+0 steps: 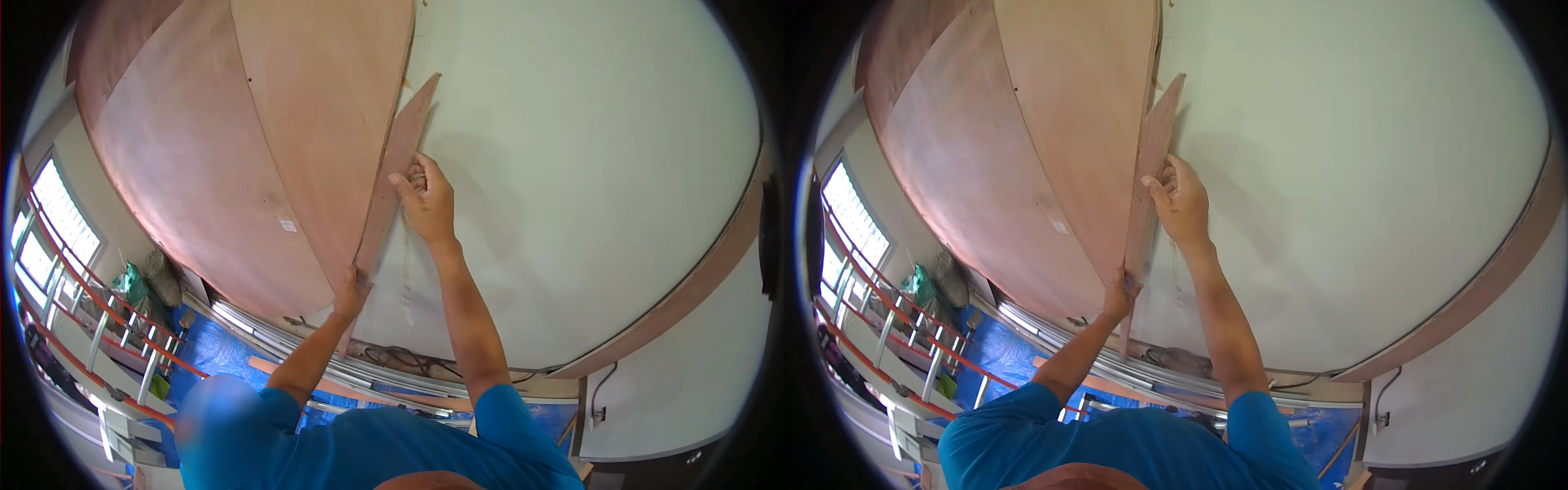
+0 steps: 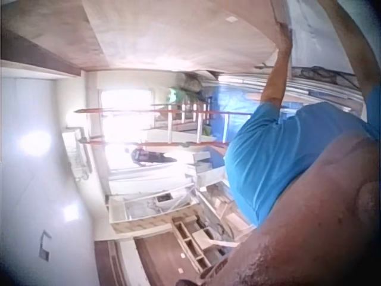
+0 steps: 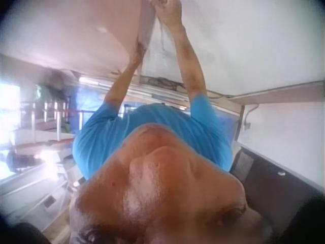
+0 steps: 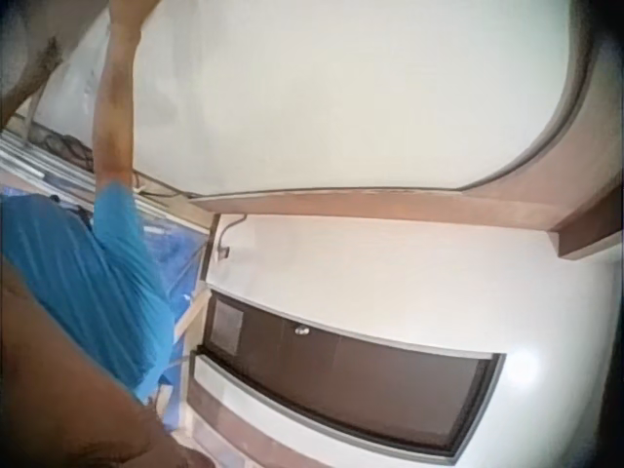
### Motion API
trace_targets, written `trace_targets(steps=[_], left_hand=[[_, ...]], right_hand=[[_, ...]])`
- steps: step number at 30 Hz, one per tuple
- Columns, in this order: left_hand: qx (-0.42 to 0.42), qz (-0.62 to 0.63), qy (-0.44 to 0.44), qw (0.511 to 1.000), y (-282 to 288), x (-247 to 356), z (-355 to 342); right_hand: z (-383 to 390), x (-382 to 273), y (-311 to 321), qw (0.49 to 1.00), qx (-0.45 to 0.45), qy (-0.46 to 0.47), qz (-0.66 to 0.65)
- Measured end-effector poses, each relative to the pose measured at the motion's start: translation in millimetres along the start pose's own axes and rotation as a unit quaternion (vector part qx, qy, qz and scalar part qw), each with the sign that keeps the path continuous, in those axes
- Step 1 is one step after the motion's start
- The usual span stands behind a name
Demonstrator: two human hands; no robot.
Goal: The person aligns and installs thin wooden panels and trim pieces onto a wall, pressing the panels into place and fitting thin strips of wood into gaps by hand.
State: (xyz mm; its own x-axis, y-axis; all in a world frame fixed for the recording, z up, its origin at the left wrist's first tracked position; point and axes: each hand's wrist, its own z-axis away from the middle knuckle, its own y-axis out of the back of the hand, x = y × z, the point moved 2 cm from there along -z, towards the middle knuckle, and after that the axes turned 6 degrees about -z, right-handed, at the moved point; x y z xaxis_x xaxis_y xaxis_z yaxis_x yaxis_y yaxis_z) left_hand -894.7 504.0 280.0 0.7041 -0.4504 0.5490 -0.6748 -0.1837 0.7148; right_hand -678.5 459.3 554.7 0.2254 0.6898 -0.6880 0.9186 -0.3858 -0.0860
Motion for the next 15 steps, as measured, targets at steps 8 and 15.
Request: trace_targets(steps=[8,15], left_hand=[[0.011,0.017,-0.013,1.000,-17.5,-14.0,-4.9],[-0.012,-0.055,0.060,0.997,-11.4,5.3,-10.6]], right_hand=[[-11.7,12.1,-6.3,0.986,0.066,0.076,0.134],[-12.3,-2.1,-11.3,0.982,0.072,0.117,0.128]])
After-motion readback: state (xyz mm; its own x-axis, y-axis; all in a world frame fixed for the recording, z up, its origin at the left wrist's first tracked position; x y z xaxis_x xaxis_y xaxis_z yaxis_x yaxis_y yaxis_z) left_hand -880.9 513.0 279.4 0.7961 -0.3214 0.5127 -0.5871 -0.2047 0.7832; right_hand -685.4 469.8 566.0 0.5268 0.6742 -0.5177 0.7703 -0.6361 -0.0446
